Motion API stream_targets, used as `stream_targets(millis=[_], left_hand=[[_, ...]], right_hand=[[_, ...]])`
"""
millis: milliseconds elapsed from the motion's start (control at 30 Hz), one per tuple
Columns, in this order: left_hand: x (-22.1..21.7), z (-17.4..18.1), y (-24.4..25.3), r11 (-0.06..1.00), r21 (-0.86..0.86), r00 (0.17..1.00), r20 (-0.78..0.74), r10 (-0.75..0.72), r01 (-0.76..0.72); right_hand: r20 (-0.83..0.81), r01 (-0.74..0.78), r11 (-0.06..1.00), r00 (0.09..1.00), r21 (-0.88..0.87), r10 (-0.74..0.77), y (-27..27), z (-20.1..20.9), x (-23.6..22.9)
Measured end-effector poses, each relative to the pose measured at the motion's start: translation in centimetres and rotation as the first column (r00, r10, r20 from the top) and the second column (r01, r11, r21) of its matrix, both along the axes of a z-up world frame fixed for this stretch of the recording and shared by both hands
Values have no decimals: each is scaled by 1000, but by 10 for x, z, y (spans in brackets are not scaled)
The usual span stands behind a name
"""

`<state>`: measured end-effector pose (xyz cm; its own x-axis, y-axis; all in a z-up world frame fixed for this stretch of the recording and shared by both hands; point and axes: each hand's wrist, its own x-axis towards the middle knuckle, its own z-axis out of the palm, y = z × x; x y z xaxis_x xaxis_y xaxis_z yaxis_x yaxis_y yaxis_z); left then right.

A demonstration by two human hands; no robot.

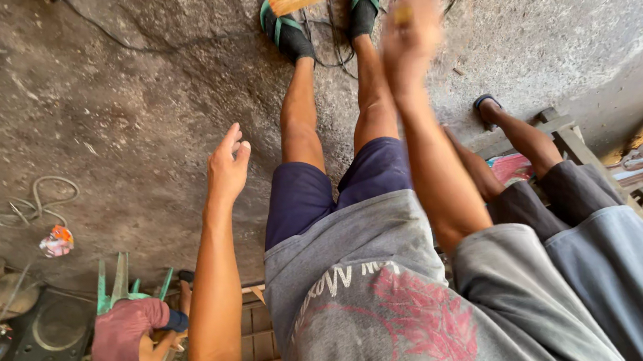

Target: The person applies a clear finish to a long wooden plank using a paintbrush. They repeatedly dip the brush into a can of finish and spread it along the plank's surface, occasionally repositioning the plank to reach different sections.

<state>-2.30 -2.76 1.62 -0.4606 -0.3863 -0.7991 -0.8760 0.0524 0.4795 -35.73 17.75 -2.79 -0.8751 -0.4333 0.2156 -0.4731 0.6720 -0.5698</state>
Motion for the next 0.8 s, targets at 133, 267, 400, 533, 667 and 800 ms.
stream_targets(millis=[133,267,400,533,667,800], left_hand=[[-7,0,4,999,18,998,-58,29,-28],[0,4,1,1000,21,999,-46,-9,10],[7,-2,1,998,-15,998,-1,-58,58],[11,-10,5,998,9,997,40,-59,59],[1,-6,12,994,9,989,103,-108,108],[-35,3,19,995,-6,993,73,-97,97]], right_hand=[[218,-161,976,957,-145,191,-69,37,63],[478,-84,941,845,-327,242,-47,31,46],[256,41,992,967,-120,-9,48,-17,-57],[46,204,946,979,-251,-199,134,-46,-133],[-198,222,975,956,13,-215,106,-38,-118],[19,-73,997,997,5,73,2,-4,-28]])
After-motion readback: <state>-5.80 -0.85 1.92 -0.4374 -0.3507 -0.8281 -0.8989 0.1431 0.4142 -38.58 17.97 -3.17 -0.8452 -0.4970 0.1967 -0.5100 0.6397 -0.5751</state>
